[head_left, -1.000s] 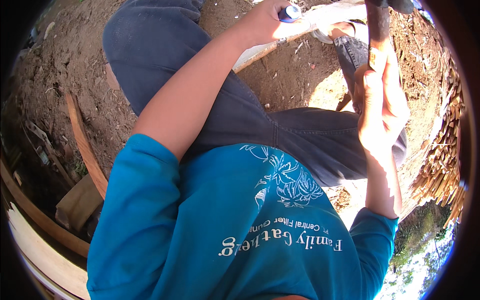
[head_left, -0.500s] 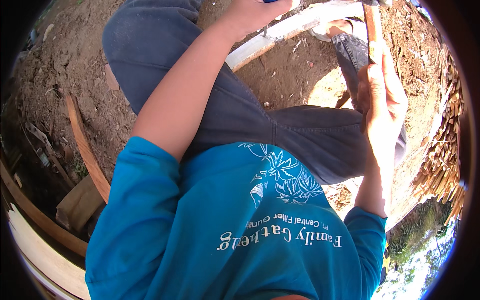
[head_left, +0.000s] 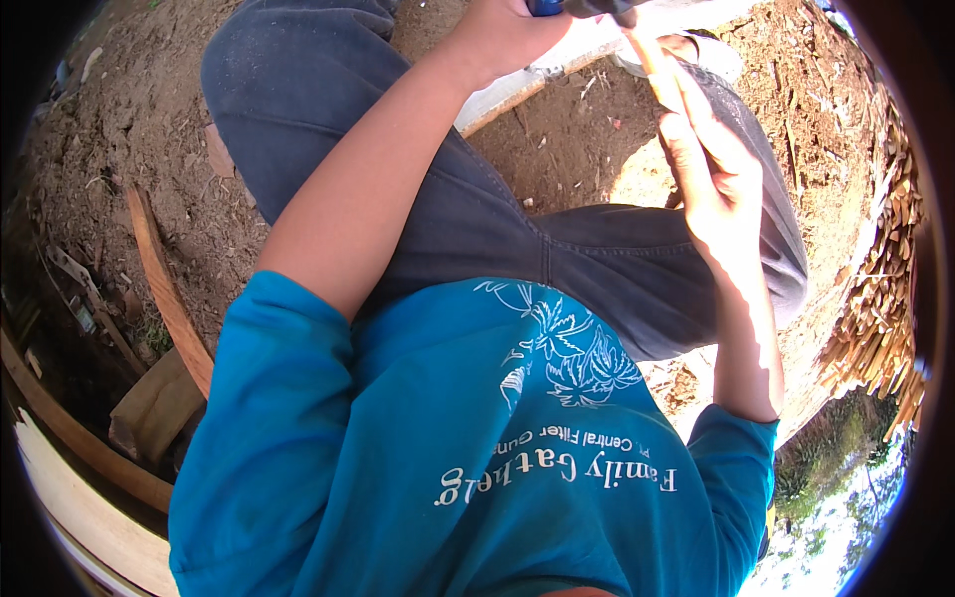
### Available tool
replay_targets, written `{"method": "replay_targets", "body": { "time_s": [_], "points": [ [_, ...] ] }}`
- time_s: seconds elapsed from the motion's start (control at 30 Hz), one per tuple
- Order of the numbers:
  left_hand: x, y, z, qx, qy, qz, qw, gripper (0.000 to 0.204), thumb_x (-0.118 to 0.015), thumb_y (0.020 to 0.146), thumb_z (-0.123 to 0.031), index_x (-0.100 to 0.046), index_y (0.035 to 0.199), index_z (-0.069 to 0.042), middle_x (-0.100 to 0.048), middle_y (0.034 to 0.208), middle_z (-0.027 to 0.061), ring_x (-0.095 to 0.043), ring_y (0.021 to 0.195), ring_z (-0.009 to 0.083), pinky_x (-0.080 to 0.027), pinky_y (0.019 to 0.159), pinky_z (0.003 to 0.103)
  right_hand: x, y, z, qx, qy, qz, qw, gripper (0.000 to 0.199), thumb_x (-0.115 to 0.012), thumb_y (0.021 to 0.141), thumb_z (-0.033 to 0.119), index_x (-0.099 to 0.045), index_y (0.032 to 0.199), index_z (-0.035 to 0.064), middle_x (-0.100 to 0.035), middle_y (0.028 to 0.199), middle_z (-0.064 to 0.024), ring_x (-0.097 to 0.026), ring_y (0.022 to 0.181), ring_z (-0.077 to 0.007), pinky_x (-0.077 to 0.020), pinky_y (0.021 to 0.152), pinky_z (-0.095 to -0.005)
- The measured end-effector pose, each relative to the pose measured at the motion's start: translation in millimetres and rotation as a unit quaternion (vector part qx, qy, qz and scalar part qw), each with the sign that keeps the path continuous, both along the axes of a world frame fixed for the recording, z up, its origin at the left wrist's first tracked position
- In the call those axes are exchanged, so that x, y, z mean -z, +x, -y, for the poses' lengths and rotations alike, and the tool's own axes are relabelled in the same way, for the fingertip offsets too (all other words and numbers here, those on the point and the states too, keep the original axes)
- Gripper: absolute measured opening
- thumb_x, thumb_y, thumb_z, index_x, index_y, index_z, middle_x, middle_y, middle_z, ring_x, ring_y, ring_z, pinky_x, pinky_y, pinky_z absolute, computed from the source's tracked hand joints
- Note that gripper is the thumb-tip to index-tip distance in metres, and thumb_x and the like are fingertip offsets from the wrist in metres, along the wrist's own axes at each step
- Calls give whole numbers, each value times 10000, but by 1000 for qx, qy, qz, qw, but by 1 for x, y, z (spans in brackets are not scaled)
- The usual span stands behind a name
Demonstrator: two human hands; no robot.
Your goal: The person carves a wooden branch using a chisel and a hammer, striking the chisel to remove shavings.
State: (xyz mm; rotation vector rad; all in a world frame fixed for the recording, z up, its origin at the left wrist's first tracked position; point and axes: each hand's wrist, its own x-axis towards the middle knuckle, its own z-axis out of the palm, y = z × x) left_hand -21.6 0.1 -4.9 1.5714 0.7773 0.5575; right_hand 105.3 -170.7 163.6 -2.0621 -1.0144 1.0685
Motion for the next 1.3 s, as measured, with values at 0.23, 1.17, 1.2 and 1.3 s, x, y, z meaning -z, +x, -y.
{"method": "replay_targets", "body": {
  "time_s": [0.23,1.17,1.2,1.3],
  "points": [
    [43,13,14,-32,8,174,984,165,-663,905,-33,-669,1065,4,-708,859,74,-633,730,150,-521,713,349,-8,-16,-11,-43,61,-11,997,387,-605,1030,72,-589,1411,5,-640,929,-10,-493,757,-39,-402,685,-195],
    [70,6,10,112,8,46,993,298,-804,781,-151,-736,1042,-24,-710,846,40,-597,777,99,-500,712,322,-5,-11,4,-27,63,21,997,400,-647,997,52,-615,1394,14,-728,1006,-68,-562,846,-64,-458,756,-201],
    [69,9,12,123,14,23,992,307,-799,777,-158,-739,1047,-27,-714,851,48,-610,787,105,-506,723,327,-7,-10,8,-24,65,24,997,414,-633,1004,51,-591,1414,10,-701,983,-44,-536,807,-46,-440,717,-189],
    [18,3,5,-15,23,-36,999,186,-777,832,-183,-704,914,-33,-678,780,27,-615,735,118,-500,675,320,-3,-5,17,-15,68,31,997,446,-577,1036,64,-518,1473,-1,-613,864,14,-465,676,-14,-405,599,-173]
  ]
}}
